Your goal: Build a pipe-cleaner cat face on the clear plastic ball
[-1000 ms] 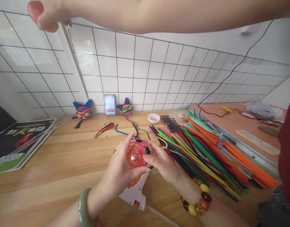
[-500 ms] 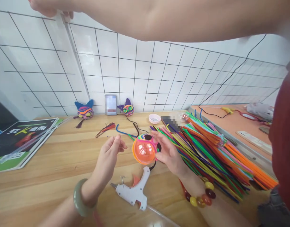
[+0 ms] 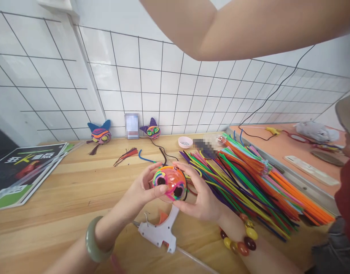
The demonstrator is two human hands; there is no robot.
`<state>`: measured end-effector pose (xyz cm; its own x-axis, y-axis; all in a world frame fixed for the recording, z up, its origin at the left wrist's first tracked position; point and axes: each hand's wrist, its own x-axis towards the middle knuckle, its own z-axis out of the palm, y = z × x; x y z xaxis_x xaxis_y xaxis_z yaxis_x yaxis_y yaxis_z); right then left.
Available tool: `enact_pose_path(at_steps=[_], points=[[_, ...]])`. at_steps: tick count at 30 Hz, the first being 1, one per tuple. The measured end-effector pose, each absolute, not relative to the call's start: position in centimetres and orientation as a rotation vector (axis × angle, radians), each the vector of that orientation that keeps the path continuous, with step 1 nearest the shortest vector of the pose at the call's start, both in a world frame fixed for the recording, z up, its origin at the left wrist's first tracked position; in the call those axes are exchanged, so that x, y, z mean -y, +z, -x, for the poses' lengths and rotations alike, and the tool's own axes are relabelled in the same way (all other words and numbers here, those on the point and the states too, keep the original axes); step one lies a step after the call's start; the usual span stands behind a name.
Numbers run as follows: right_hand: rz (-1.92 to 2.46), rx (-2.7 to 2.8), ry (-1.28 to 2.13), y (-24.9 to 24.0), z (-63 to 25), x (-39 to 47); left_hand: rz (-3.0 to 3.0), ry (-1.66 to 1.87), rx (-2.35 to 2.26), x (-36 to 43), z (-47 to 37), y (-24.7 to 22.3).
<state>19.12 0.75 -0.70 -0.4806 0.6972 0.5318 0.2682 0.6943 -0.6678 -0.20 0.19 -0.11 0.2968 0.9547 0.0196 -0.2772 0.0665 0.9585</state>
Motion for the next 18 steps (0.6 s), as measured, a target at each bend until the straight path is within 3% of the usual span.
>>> enact_pose_path(at_steps=[9, 18], points=[[0.783, 1.992, 0.689, -1.1, -19.5, -1.1, -0.793, 1.091, -0.503, 0.0, -0.2, 0.2], [0.78, 1.866, 0.761, -1.5, -19.4, -1.3, -0.798, 1.114, -0.559, 0.4, -0.9, -0.4]])
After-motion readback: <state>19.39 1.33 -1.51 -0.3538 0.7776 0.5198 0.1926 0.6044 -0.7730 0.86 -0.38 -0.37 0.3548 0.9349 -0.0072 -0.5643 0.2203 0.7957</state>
